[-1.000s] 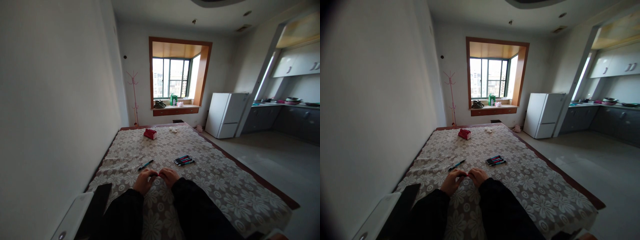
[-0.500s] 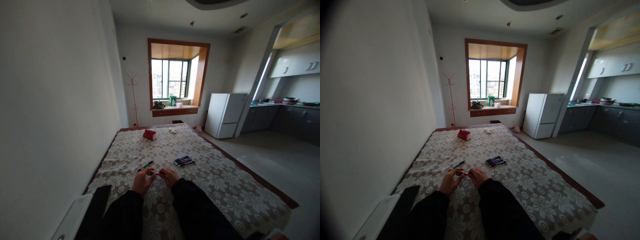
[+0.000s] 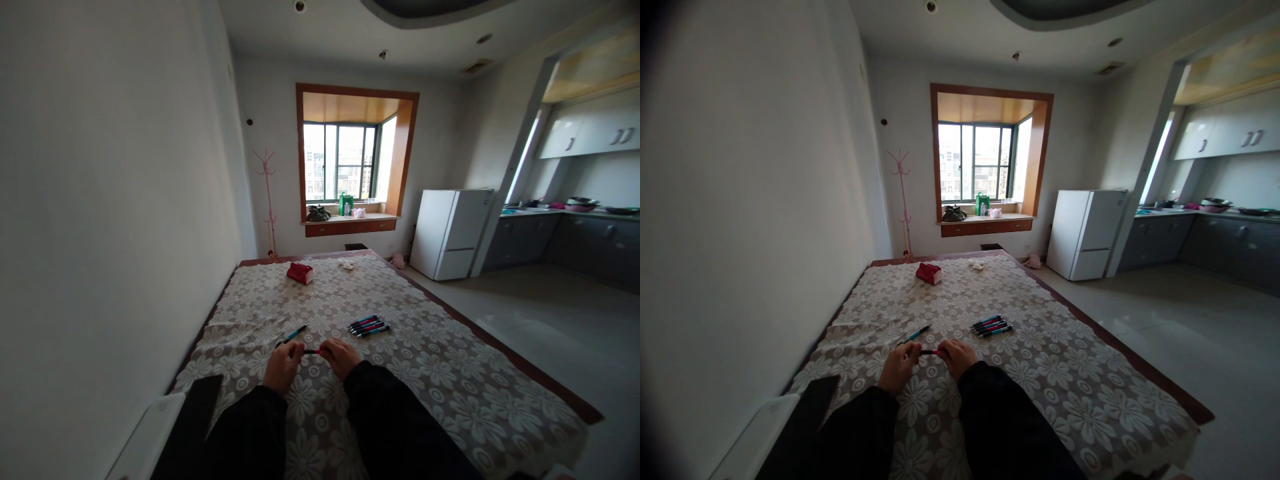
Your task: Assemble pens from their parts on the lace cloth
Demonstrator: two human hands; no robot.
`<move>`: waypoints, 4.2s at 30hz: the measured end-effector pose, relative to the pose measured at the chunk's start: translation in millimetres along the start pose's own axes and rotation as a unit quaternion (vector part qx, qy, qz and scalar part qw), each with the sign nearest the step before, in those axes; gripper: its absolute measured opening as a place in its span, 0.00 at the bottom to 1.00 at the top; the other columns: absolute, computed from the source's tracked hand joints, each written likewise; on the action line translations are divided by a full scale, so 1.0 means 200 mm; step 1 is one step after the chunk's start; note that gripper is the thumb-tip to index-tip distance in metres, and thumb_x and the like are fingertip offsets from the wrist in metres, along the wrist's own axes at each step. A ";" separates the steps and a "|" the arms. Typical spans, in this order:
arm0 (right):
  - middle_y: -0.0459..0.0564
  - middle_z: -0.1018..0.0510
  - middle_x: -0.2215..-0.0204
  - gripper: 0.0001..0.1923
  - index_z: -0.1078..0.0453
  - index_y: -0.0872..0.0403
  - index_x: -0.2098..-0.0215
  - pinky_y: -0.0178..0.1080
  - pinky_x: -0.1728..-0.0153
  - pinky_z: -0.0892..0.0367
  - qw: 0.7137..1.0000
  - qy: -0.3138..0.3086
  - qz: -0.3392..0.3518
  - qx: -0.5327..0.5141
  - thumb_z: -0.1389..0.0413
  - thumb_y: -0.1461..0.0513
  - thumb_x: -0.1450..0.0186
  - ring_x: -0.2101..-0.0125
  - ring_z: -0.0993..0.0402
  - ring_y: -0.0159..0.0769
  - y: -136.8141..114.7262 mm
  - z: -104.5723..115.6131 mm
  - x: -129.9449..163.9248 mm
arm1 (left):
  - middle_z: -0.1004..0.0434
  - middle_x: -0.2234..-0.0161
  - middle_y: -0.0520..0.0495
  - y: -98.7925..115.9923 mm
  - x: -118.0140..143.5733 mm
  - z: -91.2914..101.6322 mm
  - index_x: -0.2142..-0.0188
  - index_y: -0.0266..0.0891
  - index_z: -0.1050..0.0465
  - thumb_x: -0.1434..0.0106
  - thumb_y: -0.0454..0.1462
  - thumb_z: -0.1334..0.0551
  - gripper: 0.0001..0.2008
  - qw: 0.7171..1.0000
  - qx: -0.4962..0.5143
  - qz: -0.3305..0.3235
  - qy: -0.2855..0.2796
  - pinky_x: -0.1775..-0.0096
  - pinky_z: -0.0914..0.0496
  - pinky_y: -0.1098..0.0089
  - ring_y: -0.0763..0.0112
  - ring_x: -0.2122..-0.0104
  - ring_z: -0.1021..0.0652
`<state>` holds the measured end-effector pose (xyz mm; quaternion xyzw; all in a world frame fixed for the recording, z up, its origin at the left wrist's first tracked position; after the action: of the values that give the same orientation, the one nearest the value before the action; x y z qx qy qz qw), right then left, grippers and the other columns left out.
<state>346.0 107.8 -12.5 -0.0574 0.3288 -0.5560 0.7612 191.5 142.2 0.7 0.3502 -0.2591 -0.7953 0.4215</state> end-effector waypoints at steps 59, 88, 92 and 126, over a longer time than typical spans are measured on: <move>0.50 0.25 0.68 0.06 0.31 0.52 0.62 0.37 0.63 0.36 0.990 0.126 0.031 -0.055 0.49 0.60 0.34 0.66 0.31 0.36 0.01 0.13 0.00 | 0.36 0.84 0.53 -0.15 -0.01 0.06 0.81 0.39 0.37 0.35 0.52 0.53 0.26 0.990 0.075 0.085 0.085 0.76 0.44 0.73 0.74 0.81 0.34; 0.50 0.25 0.69 0.08 0.32 0.52 0.66 0.36 0.63 0.36 0.992 0.119 0.026 -0.040 0.52 0.60 0.33 0.65 0.29 0.36 0.03 0.12 0.00 | 0.43 0.85 0.55 -0.15 -0.01 0.08 0.83 0.38 0.40 0.37 0.51 0.48 0.24 0.987 0.093 0.080 0.100 0.77 0.47 0.73 0.76 0.81 0.40; 0.50 0.25 0.68 0.07 0.32 0.52 0.65 0.36 0.62 0.36 0.992 0.117 0.028 -0.043 0.51 0.61 0.32 0.65 0.30 0.36 0.03 0.11 0.00 | 0.49 0.85 0.56 -0.17 -0.01 0.07 0.84 0.39 0.46 0.37 0.52 0.50 0.25 0.985 0.108 0.085 0.106 0.77 0.50 0.72 0.77 0.81 0.44; 0.46 0.31 0.79 0.21 0.35 0.53 0.76 0.33 0.73 0.43 0.999 0.033 0.021 0.004 0.58 0.55 0.30 0.77 0.37 0.31 0.01 0.03 0.00 | 0.51 0.87 0.56 -0.19 0.00 0.13 0.86 0.40 0.51 0.37 0.51 0.52 0.26 0.983 0.010 0.097 0.156 0.75 0.51 0.70 0.76 0.82 0.44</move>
<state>351.2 106.5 -8.8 -0.0291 0.3528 -0.5431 0.7614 153.7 164.2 -10.4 0.4474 -0.2307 -0.6835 0.5286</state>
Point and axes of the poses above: each hand's wrist, its own x-axis away from the middle knuckle, its own z-axis out of the back of the hand, y = z × x, the point moved 9 cm from there along -x, towards the middle knuckle
